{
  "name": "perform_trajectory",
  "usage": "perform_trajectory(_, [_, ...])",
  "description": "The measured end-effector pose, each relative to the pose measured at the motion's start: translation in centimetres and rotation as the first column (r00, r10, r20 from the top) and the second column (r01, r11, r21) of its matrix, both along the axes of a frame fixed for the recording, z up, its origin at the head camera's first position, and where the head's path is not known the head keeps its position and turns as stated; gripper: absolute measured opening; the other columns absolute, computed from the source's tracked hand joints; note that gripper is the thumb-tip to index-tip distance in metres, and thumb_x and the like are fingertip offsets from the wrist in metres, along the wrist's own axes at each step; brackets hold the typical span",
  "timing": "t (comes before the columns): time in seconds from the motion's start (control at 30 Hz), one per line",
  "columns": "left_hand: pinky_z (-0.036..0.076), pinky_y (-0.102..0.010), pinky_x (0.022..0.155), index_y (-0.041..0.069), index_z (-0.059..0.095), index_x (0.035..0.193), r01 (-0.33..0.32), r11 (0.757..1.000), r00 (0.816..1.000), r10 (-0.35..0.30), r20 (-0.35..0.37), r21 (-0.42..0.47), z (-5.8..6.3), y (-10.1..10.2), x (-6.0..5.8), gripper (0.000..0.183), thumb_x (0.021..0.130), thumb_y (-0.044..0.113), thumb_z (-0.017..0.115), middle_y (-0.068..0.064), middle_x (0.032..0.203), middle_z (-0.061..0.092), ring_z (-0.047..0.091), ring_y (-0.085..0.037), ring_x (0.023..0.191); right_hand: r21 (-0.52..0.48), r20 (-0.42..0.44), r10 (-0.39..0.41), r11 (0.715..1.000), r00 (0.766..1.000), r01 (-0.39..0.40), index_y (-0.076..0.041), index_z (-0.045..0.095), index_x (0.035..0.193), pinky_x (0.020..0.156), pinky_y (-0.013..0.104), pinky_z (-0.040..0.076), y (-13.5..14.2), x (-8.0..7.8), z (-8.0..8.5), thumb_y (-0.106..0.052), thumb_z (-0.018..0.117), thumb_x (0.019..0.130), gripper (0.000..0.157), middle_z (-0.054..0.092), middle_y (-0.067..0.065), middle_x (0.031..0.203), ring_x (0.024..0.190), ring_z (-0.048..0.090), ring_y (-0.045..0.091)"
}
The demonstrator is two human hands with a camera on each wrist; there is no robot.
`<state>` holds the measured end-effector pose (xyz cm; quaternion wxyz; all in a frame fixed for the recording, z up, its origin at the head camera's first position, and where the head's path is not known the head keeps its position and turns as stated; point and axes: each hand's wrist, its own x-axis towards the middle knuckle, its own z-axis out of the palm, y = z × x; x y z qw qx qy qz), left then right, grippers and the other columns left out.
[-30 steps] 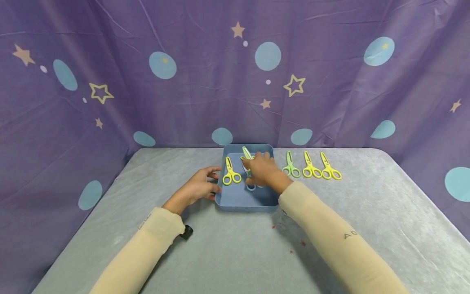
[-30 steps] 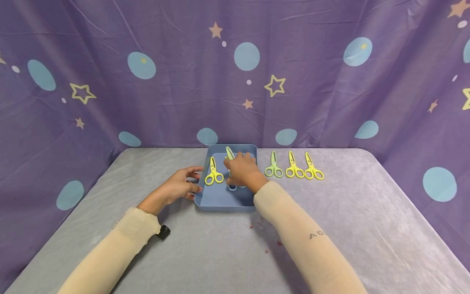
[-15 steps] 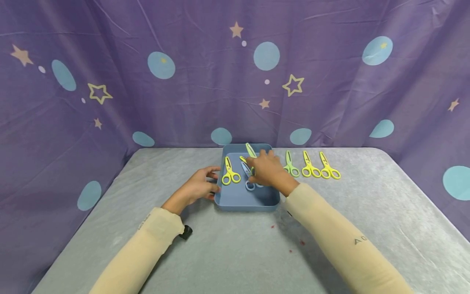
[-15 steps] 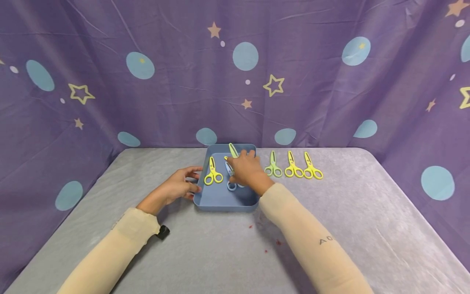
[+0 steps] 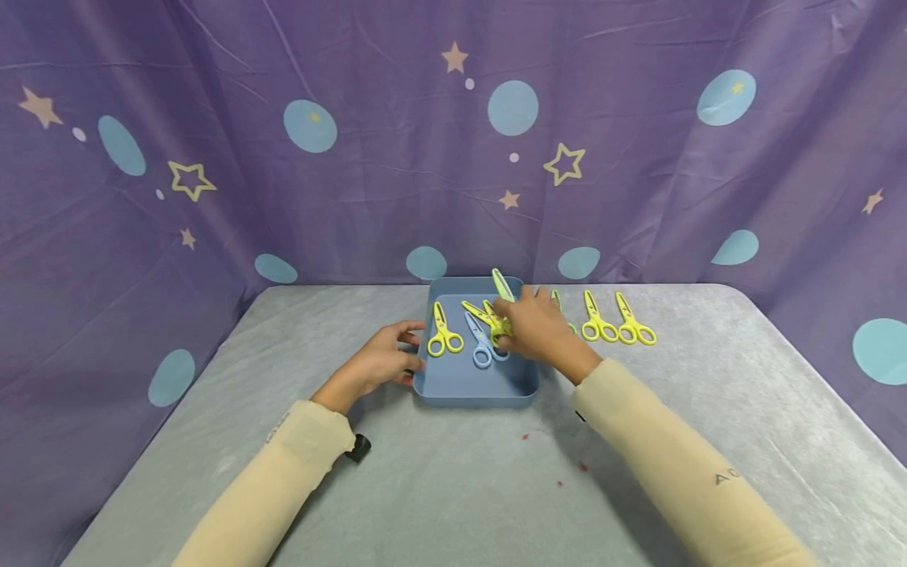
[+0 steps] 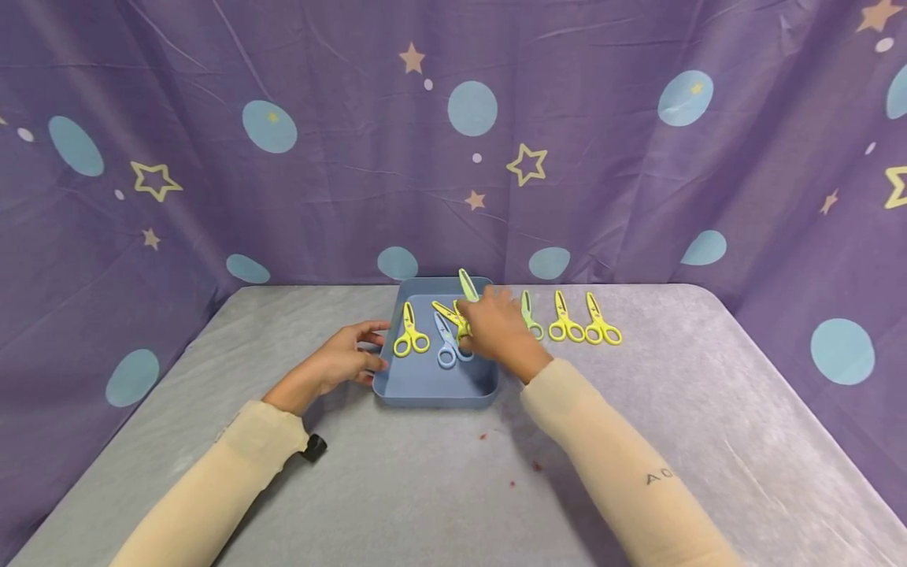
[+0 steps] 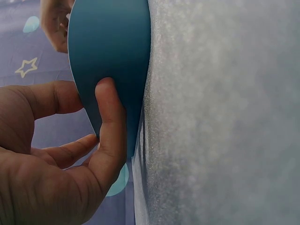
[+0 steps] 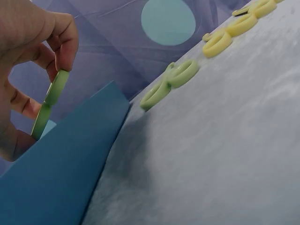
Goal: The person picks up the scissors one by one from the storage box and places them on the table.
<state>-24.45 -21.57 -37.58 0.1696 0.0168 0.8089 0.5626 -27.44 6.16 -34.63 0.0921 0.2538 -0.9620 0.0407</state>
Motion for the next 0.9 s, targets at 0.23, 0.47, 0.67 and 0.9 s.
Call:
perform_trajectory(0.23, [0.061,-0.040,0.069,0.009,0.035,0.159,-0.001,1.000,1.000,0.001,-0.005,-0.008,0.1,0.0,0.0,0.079,0.089,-0.009,0.068,-0.021,0.143,0.042,0.063,-0.029,0.098,-0.011,0.013,-0.062,0.998,0.998,0.062,-0.015,0.066,0.121,0.078,0.061,0.048,2.1,0.0,-0.1,-0.036,0.082,0.085,0.045,0.055,0.025,0.108,0.096,0.049,0.046])
perform_trajectory(0.47, [0.061,-0.039,0.070,0.008,0.035,0.159,-0.002,1.000,1.000,0.002,-0.001,-0.001,0.1,0.0,0.2,0.079,0.089,-0.010,0.067,-0.021,0.143,0.041,0.063,-0.029,0.096,-0.051,-0.016,-0.110,0.993,0.994,0.109,-0.013,0.065,0.121,0.078,0.062,0.048,4.2,-0.2,-0.6,-0.035,0.082,0.085,0.045,0.054,0.029,0.110,0.099,0.050,0.050])
perform_trajectory(0.67, [0.061,-0.039,0.070,0.009,0.035,0.159,-0.005,1.000,1.000,0.005,0.002,-0.002,0.0,-0.1,0.1,0.078,0.090,-0.009,0.067,-0.021,0.143,0.041,0.064,-0.028,0.096,-0.073,-0.055,-0.125,0.990,0.991,0.121,-0.012,0.064,0.116,0.073,0.063,0.048,5.7,-0.3,-0.8,-0.032,0.080,0.085,0.041,0.054,0.030,0.107,0.096,0.048,0.051])
perform_trajectory(0.9, [0.061,-0.040,0.070,0.009,0.035,0.159,0.001,1.000,1.000,-0.001,0.000,-0.003,0.0,-0.1,0.1,0.078,0.090,-0.009,0.068,-0.021,0.143,0.042,0.063,-0.028,0.097,-0.083,-0.083,-0.161,0.984,0.983,0.155,-0.011,0.064,0.113,0.071,0.063,0.049,7.5,-0.5,-1.1,-0.035,0.084,0.082,0.044,0.056,0.031,0.106,0.094,0.050,0.053])
